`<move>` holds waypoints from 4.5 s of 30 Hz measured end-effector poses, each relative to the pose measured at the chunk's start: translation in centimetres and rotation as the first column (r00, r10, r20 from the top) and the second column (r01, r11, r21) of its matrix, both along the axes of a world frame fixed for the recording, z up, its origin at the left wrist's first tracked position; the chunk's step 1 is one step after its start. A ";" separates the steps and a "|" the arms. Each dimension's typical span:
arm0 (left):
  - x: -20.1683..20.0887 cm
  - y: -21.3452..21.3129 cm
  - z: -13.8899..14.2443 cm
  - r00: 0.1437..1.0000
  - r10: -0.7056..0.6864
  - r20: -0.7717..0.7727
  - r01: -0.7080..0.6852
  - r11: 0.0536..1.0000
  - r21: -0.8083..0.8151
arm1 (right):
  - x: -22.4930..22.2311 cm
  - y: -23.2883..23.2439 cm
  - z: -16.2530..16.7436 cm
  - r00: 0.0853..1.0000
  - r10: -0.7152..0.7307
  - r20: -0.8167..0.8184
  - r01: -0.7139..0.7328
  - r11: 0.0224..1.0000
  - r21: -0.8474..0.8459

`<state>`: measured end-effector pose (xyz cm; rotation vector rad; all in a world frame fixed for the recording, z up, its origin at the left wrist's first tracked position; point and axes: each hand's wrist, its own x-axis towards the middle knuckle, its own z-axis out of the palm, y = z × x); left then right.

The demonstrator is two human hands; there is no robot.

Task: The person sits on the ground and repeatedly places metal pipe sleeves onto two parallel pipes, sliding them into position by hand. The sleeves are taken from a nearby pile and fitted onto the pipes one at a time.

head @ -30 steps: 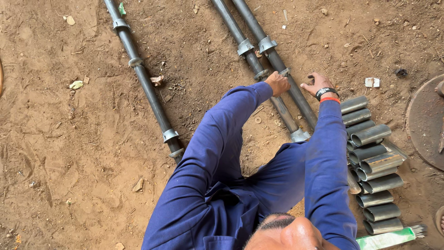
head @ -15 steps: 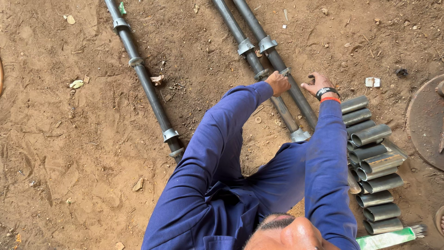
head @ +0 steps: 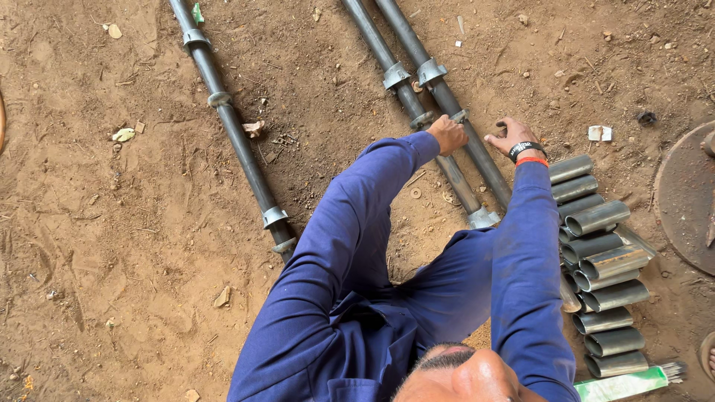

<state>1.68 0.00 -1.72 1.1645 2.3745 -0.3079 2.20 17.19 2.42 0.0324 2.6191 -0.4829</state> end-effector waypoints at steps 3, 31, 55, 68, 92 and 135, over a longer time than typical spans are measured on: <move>0.0 0.0 0.0 1.000 -0.003 -0.009 0.003 1.000 0.002 | 0.0 0.0 0.0 1.000 -0.003 -0.003 0.003 1.000 -0.004; 0.2 -0.1 0.0 1.000 -0.011 -0.006 0.011 1.000 0.020 | 0.3 -0.1 0.0 1.000 -0.016 -0.008 0.016 1.000 0.001; 0.2 -0.1 0.1 0.999 -0.010 -0.047 0.012 1.000 0.028 | 0.2 -0.2 0.4 1.000 -0.019 -0.005 0.018 1.000 -0.012; 0.2 -0.1 0.1 0.999 -0.019 -0.050 0.021 0.999 0.026 | 0.2 -0.1 0.3 1.000 -0.006 -0.023 0.006 1.000 -0.028; 0.3 0.0 0.5 1.000 -0.011 -0.001 0.011 1.000 -0.017 | 0.4 -0.2 0.5 0.999 0.008 -0.035 -0.009 1.000 -0.022; 0.4 -0.3 1.6 0.999 -0.023 -0.037 0.022 1.000 -0.005 | 0.4 -0.6 1.7 1.000 -0.004 -0.022 0.004 1.000 -0.017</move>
